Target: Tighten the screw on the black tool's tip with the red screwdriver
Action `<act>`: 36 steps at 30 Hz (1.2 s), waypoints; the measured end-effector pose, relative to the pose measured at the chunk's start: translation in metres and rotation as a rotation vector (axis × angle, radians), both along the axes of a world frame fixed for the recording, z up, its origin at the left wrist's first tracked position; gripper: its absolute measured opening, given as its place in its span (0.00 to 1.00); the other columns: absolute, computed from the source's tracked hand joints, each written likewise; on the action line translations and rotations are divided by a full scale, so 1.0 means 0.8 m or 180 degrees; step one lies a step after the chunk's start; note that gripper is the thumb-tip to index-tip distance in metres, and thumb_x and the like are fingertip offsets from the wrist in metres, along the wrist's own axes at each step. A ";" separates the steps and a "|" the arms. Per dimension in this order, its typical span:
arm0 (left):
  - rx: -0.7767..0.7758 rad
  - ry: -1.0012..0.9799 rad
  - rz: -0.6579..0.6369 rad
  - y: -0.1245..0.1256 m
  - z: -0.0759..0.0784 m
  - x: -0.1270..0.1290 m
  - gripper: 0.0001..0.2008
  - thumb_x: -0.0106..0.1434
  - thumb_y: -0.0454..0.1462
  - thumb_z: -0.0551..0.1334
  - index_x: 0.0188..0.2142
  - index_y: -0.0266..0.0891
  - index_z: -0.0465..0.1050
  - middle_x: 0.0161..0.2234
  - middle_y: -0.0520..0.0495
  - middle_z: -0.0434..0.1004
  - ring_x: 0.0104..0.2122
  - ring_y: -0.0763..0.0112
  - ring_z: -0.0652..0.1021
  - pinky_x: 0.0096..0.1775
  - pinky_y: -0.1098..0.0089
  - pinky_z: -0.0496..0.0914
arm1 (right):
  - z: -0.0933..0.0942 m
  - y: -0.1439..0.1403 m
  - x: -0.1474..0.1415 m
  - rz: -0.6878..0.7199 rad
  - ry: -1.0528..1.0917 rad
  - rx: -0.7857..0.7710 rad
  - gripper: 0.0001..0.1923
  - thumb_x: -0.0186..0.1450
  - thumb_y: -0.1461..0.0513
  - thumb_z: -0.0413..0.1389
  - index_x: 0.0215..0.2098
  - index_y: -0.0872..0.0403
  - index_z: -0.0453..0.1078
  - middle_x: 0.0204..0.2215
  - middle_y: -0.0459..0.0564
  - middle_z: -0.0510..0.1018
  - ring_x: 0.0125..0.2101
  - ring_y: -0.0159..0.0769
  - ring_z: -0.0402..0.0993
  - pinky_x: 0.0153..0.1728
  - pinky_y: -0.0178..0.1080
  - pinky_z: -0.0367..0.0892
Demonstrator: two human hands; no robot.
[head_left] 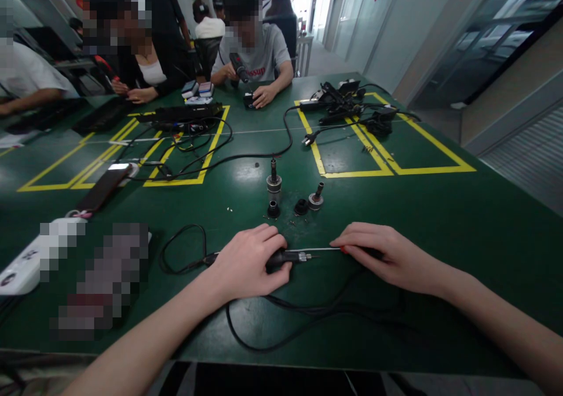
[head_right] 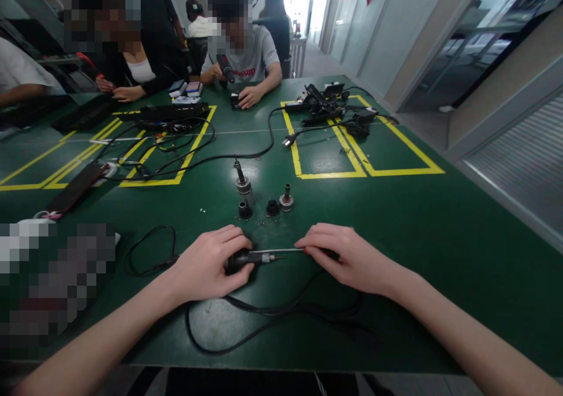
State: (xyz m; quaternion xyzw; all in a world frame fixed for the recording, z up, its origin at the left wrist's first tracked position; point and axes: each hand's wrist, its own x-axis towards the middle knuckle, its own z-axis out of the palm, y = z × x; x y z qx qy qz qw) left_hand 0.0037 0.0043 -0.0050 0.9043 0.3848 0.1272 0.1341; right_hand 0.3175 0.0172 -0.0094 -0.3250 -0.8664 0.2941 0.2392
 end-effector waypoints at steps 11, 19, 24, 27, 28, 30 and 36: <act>0.0056 0.0026 0.0091 -0.002 0.001 0.001 0.05 0.67 0.40 0.64 0.39 0.41 0.75 0.34 0.49 0.78 0.35 0.64 0.78 0.37 0.66 0.73 | 0.003 0.018 -0.004 -0.0218 0.0004 -0.0725 0.19 0.78 0.50 0.55 0.45 0.52 0.84 0.31 0.50 0.83 0.26 0.35 0.76 0.26 0.36 0.68; 0.0033 -0.0002 0.0038 0.000 0.001 -0.001 0.05 0.68 0.40 0.63 0.39 0.41 0.74 0.35 0.48 0.78 0.36 0.64 0.78 0.37 0.66 0.72 | 0.015 0.037 -0.003 0.0132 -0.0189 -0.1112 0.17 0.73 0.48 0.62 0.43 0.52 0.83 0.33 0.49 0.82 0.32 0.37 0.77 0.34 0.39 0.72; -0.0023 -0.0037 0.0037 -0.001 0.001 -0.002 0.04 0.68 0.39 0.62 0.38 0.41 0.73 0.34 0.49 0.77 0.34 0.65 0.77 0.36 0.67 0.71 | 0.006 0.030 -0.008 0.0084 -0.0274 -0.0559 0.12 0.73 0.54 0.62 0.43 0.53 0.83 0.35 0.50 0.82 0.33 0.38 0.77 0.37 0.41 0.71; -0.0059 -0.0087 0.0040 -0.001 0.000 -0.003 0.04 0.67 0.38 0.62 0.38 0.41 0.73 0.34 0.49 0.77 0.34 0.65 0.78 0.35 0.66 0.71 | 0.004 0.024 -0.009 0.0095 -0.0233 -0.0677 0.17 0.78 0.55 0.54 0.42 0.53 0.83 0.33 0.51 0.84 0.32 0.39 0.78 0.36 0.41 0.71; -0.0065 -0.0112 0.0029 0.000 -0.001 -0.004 0.03 0.67 0.38 0.62 0.38 0.41 0.73 0.34 0.49 0.77 0.34 0.65 0.78 0.35 0.66 0.71 | 0.004 0.023 -0.008 0.0095 -0.0202 -0.0777 0.18 0.79 0.55 0.53 0.42 0.53 0.83 0.32 0.51 0.84 0.33 0.39 0.79 0.36 0.41 0.71; -0.0075 -0.0164 -0.0002 0.001 -0.001 -0.004 0.03 0.67 0.37 0.63 0.38 0.41 0.73 0.34 0.49 0.76 0.34 0.65 0.78 0.35 0.66 0.71 | 0.004 0.022 -0.005 0.0092 -0.0087 -0.0931 0.17 0.78 0.53 0.55 0.43 0.53 0.83 0.33 0.51 0.84 0.33 0.39 0.79 0.36 0.40 0.72; -0.0001 -0.0170 -0.0006 0.006 -0.002 -0.001 0.06 0.65 0.38 0.64 0.33 0.42 0.69 0.31 0.51 0.73 0.31 0.66 0.76 0.34 0.67 0.69 | -0.003 0.021 -0.001 -0.0018 0.0142 -0.0723 0.14 0.70 0.52 0.67 0.43 0.54 0.83 0.37 0.52 0.82 0.34 0.38 0.79 0.36 0.39 0.73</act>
